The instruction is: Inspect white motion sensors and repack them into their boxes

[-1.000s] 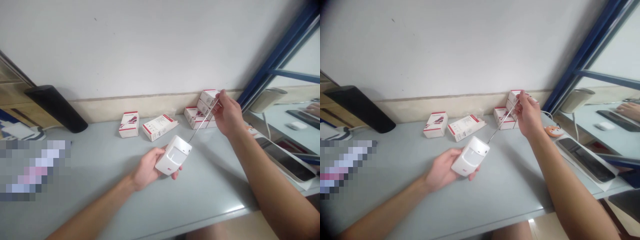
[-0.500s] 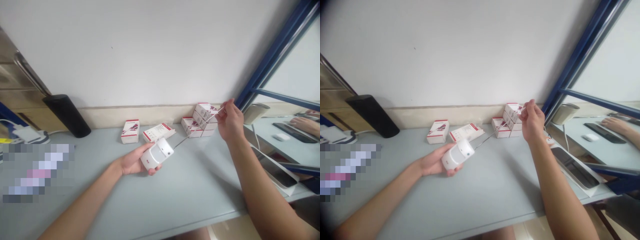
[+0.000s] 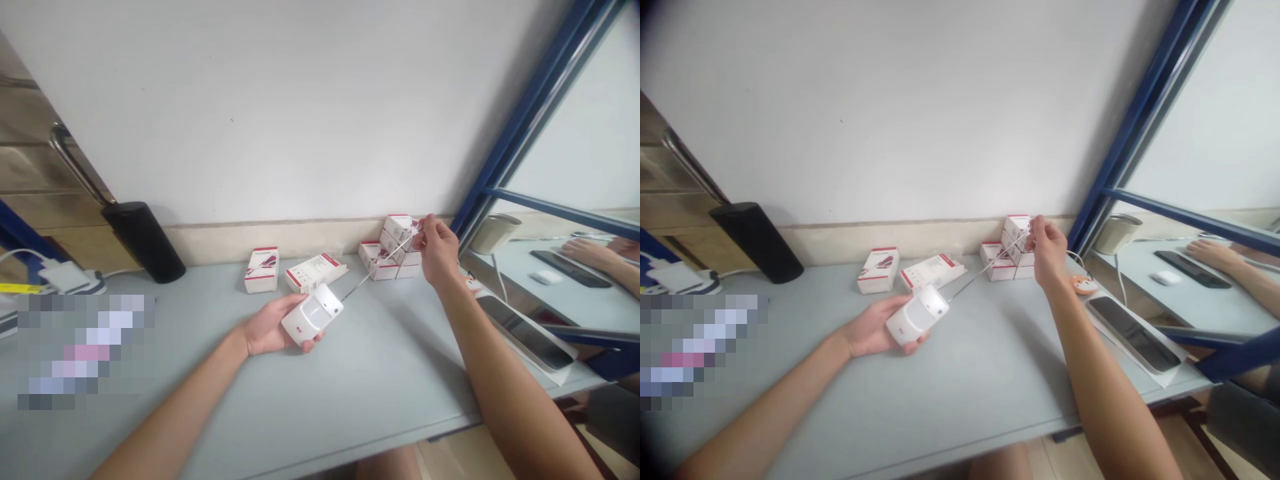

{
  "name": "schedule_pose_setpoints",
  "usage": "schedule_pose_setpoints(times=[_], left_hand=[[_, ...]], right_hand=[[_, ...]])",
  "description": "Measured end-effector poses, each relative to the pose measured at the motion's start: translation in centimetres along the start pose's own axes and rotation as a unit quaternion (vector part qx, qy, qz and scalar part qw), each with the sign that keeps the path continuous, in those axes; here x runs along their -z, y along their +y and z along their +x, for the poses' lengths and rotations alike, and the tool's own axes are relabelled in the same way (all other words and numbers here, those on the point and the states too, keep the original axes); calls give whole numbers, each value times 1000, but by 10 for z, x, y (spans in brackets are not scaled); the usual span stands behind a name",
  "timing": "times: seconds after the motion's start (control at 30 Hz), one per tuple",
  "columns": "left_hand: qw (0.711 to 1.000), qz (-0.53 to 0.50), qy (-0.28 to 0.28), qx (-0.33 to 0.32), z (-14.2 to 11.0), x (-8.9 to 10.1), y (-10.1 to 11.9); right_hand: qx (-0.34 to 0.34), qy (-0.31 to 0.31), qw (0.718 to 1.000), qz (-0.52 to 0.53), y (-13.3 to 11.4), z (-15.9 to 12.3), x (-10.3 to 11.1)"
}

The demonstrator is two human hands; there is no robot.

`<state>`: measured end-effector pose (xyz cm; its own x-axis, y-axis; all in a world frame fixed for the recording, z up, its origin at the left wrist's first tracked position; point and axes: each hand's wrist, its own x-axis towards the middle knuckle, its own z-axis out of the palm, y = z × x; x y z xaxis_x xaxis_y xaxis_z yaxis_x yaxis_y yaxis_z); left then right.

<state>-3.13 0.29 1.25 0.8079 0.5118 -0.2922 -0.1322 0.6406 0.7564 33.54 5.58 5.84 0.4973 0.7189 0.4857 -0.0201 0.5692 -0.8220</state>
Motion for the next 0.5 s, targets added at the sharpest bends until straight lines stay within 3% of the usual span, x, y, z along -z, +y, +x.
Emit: schedule_pose_setpoints(times=[0.17,0.33,0.5], left_hand=[[1000,-10,-8,-21,-2,-7,-1],[999,-18,35,-31,0,-10,-3],[990,-58,103,-80,6,-18,-8]], right_hand=[[9,-21,1000,-14,-6,-6,-6],[-11,1,1000,3,4,-23,-23],[-88,-117,988,-49,18,-58,-48]])
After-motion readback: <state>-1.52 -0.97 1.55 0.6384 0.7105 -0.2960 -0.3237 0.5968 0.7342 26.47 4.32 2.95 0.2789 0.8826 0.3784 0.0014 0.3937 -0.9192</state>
